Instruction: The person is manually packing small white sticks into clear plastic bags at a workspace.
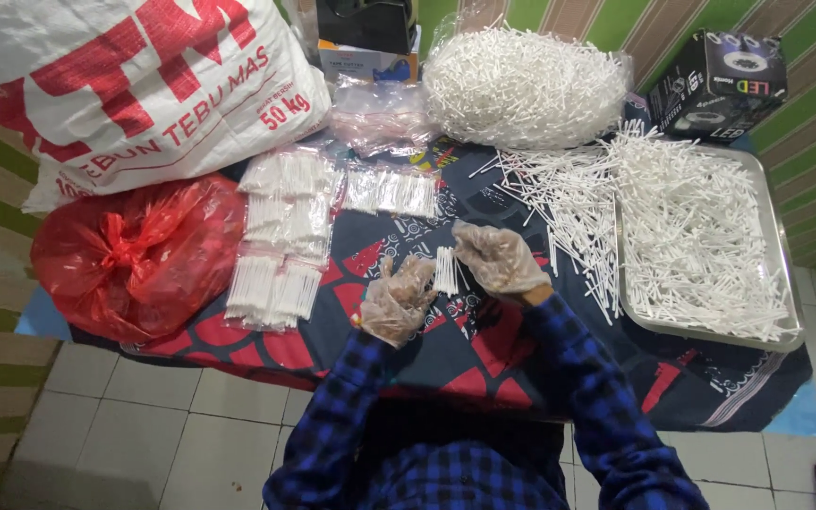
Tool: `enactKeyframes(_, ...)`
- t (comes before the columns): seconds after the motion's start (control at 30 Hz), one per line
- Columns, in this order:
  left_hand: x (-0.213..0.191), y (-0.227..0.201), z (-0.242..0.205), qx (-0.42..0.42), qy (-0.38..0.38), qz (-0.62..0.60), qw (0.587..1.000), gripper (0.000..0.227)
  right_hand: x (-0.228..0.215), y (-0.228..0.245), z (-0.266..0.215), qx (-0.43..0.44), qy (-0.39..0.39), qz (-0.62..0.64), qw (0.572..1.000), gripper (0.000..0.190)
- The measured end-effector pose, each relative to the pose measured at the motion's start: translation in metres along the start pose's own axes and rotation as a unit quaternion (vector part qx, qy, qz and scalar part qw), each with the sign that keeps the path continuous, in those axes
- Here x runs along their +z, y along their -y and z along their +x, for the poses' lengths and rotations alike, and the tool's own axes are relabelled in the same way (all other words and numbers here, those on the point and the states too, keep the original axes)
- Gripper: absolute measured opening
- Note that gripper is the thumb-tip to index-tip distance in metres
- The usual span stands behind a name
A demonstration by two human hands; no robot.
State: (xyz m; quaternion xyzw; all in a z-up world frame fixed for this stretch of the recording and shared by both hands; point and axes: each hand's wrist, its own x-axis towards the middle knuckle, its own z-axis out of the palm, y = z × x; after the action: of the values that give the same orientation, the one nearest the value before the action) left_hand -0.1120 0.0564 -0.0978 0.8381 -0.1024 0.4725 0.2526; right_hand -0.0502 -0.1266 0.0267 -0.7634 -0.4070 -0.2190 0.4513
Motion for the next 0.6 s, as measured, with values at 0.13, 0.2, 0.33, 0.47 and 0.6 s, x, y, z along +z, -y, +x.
enactKeyframes(0.13, 0.0, 0.002, -0.008, -0.101, 0.058, -0.241, 0.963, 0.065, -0.029, 0.025, -0.024, 0.022, 0.063, -0.028, 0.997, 0.013)
enactKeyframes(0.2, -0.003, 0.003, -0.01, -0.137, 0.079, -0.327, 0.932, 0.063, -0.019, 0.023, -0.046, 0.089, 0.07, -0.027, 0.993, 0.016)
enactKeyframes(0.33, -0.008, 0.008, -0.017, -0.232, 0.142, -0.561, 0.782, 0.062, 0.005, 0.022, -0.075, 0.175, 0.054, -0.069, 0.981, 0.019)
enactKeyframes(0.47, 0.003, 0.026, -0.042, -0.286, 0.182, -0.689, 0.641, 0.064, -0.002, 0.041, -0.071, 0.19, 0.035, -0.03, 0.981, 0.021)
enactKeyframes(0.6, 0.005, 0.052, -0.04, -0.377, 0.214, -0.773, 0.463, 0.059, -0.01, 0.061, -0.058, 0.219, 0.007, 0.06, 0.974, 0.028)
